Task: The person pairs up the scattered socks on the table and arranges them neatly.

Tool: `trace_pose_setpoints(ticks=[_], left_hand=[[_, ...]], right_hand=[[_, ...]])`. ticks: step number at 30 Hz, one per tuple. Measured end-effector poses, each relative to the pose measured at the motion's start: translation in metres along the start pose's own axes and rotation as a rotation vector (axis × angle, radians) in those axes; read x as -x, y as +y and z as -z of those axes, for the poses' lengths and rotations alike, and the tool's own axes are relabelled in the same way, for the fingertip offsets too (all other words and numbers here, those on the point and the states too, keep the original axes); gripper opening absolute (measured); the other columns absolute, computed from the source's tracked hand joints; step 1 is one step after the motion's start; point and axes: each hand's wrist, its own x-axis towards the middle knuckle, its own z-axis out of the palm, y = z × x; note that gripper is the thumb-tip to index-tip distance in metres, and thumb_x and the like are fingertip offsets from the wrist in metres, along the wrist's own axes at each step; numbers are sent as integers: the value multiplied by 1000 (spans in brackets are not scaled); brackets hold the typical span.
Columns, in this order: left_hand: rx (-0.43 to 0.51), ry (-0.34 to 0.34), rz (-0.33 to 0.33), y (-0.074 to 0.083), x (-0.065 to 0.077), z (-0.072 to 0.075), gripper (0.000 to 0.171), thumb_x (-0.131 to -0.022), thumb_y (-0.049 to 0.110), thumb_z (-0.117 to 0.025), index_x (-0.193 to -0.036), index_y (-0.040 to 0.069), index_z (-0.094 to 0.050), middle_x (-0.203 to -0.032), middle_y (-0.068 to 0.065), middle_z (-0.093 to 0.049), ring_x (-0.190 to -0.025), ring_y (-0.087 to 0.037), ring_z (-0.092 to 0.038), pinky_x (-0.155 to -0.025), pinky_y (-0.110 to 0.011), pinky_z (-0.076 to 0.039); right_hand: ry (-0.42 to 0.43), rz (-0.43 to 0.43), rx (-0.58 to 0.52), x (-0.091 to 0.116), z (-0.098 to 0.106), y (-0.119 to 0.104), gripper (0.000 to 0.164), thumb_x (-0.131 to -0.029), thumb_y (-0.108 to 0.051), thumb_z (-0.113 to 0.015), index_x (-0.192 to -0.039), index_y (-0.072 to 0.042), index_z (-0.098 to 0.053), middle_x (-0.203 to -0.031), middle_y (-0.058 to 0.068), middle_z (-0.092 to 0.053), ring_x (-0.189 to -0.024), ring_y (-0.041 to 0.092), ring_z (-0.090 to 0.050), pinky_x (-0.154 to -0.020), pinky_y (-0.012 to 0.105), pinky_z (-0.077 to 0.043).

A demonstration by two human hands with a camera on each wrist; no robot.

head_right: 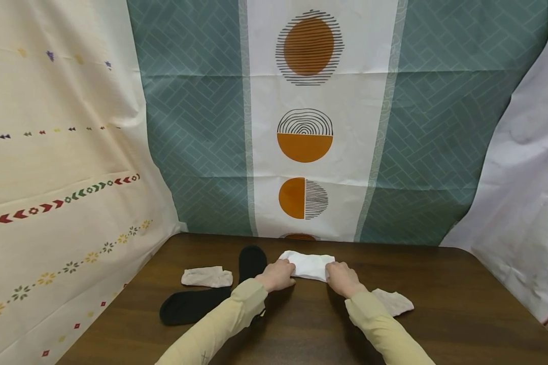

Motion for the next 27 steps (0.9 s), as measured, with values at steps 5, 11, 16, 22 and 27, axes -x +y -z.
trace_pose_setpoints(ticks=[5, 11, 16, 22, 27], left_hand=[[9, 3, 8, 0, -1, 1, 20, -79, 26, -65, -91, 10, -65, -82, -4, -56, -80, -18, -54, -62, -37, -45], [15, 2, 13, 0, -2, 1, 19, -81, 25, -64, -92, 10, -65, -83, -4, -57, -80, -18, -55, -62, -37, -46], [35, 6, 20, -2, -3, 0, 17, -80, 23, -64, -90, 9, -65, -82, -4, -56, -79, -17, -55, -63, -38, -45], [34, 7, 22, -3, -8, -2, 17, -80, 24, -64, -90, 10, -64, -82, -4, -56, -79, -17, -56, -63, -38, -45], [34, 9, 35, -3, -10, -3, 17, -79, 23, -65, -90, 10, -65, -83, -3, -57, -80, -17, -56, -64, -38, -45]], right_hand=[[-12, -16, -19, -1, 0, 1, 9, -75, 3, -59, -74, -5, -56, -71, 5, -54, -64, 19, -50, -48, 37, -39], [-18, -44, -13, -3, -1, 0, 12, -75, 3, -59, -73, -7, -54, -71, 4, -53, -68, 23, -51, -49, 39, -40], [-17, -58, -3, -7, -4, 3, 11, -75, 3, -59, -74, -7, -56, -71, 5, -53, -69, 25, -53, -50, 42, -41], [-20, -71, -1, -9, -5, 5, 10, -75, 3, -59, -74, -6, -55, -72, 6, -54, -71, 28, -53, -51, 43, -42], [-22, -66, -4, -9, -5, 4, 7, -75, 3, -58, -75, -4, -56, -74, 7, -54, -74, 30, -53, -52, 45, -42]])
